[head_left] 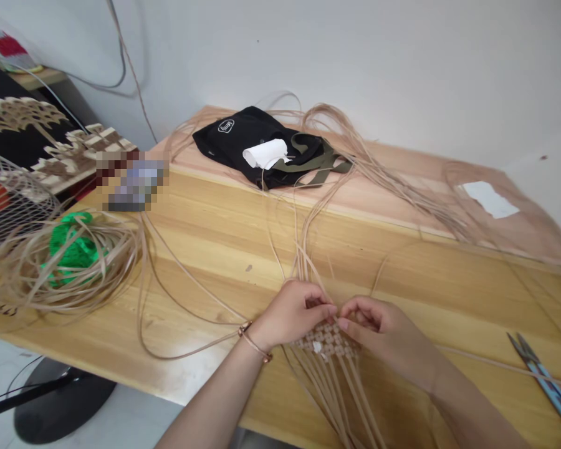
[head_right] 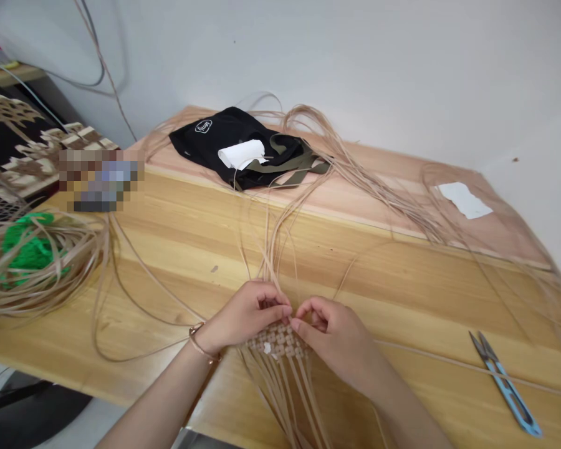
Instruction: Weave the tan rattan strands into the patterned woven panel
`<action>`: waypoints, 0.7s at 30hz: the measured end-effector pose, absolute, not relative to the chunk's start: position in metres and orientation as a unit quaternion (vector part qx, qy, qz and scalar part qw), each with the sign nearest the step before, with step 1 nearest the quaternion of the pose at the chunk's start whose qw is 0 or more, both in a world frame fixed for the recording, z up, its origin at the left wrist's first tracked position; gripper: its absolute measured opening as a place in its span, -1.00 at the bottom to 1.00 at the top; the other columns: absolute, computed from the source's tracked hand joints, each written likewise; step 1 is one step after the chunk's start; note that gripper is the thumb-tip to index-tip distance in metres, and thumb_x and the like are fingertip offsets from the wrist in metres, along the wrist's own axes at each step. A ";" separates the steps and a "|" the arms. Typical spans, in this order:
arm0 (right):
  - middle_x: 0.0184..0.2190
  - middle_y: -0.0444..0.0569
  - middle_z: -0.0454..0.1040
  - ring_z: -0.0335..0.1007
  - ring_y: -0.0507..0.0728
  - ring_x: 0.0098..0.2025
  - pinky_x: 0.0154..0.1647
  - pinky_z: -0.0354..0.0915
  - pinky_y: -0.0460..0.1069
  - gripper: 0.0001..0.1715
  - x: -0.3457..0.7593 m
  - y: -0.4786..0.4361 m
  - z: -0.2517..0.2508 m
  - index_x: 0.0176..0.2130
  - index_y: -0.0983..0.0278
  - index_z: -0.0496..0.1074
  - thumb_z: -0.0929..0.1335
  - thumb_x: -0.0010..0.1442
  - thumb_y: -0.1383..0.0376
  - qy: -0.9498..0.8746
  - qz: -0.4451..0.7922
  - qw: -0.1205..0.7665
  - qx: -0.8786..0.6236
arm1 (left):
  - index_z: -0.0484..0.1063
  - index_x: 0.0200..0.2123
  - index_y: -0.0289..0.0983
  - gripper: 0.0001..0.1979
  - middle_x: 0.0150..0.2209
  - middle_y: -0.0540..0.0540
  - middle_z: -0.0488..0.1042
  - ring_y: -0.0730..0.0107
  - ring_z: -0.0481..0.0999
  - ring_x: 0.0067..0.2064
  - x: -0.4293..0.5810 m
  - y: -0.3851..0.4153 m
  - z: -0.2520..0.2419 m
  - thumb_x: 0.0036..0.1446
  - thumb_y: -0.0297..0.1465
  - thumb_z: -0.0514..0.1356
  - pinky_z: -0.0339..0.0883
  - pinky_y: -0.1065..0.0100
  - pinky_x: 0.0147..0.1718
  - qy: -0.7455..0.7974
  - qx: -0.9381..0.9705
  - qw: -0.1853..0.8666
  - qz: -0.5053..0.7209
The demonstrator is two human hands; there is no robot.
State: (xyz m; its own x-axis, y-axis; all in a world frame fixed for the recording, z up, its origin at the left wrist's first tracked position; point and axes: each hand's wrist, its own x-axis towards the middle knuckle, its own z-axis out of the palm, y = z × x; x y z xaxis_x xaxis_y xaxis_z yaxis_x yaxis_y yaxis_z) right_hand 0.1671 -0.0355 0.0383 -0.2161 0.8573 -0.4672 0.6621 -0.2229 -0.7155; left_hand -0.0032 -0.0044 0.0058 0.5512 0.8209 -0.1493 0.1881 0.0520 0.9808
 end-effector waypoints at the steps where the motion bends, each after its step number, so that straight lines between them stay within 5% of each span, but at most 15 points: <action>1: -0.68 -0.24 0.14 0.04 -0.05 -0.61 -0.61 -0.04 -0.14 -0.74 0.167 -0.035 0.038 -0.47 0.28 0.34 0.27 0.04 0.13 -0.603 0.483 0.109 -0.626 | 0.43 -0.53 -0.36 -0.81 -0.60 0.00 0.38 0.56 0.30 -0.54 -0.003 -0.004 0.006 -0.02 -0.36 0.12 0.14 0.54 -0.57 0.397 0.639 0.605 0.260; 10: -0.56 -0.11 0.40 0.22 0.00 -0.51 -0.49 0.12 -0.11 -0.73 0.164 -0.033 0.042 -0.47 0.31 0.45 0.29 0.00 0.16 -0.547 0.529 0.118 -0.638 | 0.45 -0.51 -0.35 -0.84 -0.54 -0.03 0.43 0.53 0.36 -0.49 -0.003 -0.004 0.007 0.00 -0.40 0.12 0.20 0.51 -0.49 0.390 0.636 0.606 0.276; 21: -0.58 -0.14 0.33 0.18 0.00 -0.52 -0.50 0.07 -0.11 -0.71 0.162 -0.039 0.043 -0.46 0.30 0.40 0.22 0.05 0.17 -0.560 0.527 0.085 -0.633 | 0.45 -0.58 -0.26 -0.89 -0.16 -0.06 0.41 0.28 0.24 0.01 -0.012 -0.001 0.005 -0.08 -0.38 0.22 0.02 0.20 0.03 0.437 0.732 0.424 0.306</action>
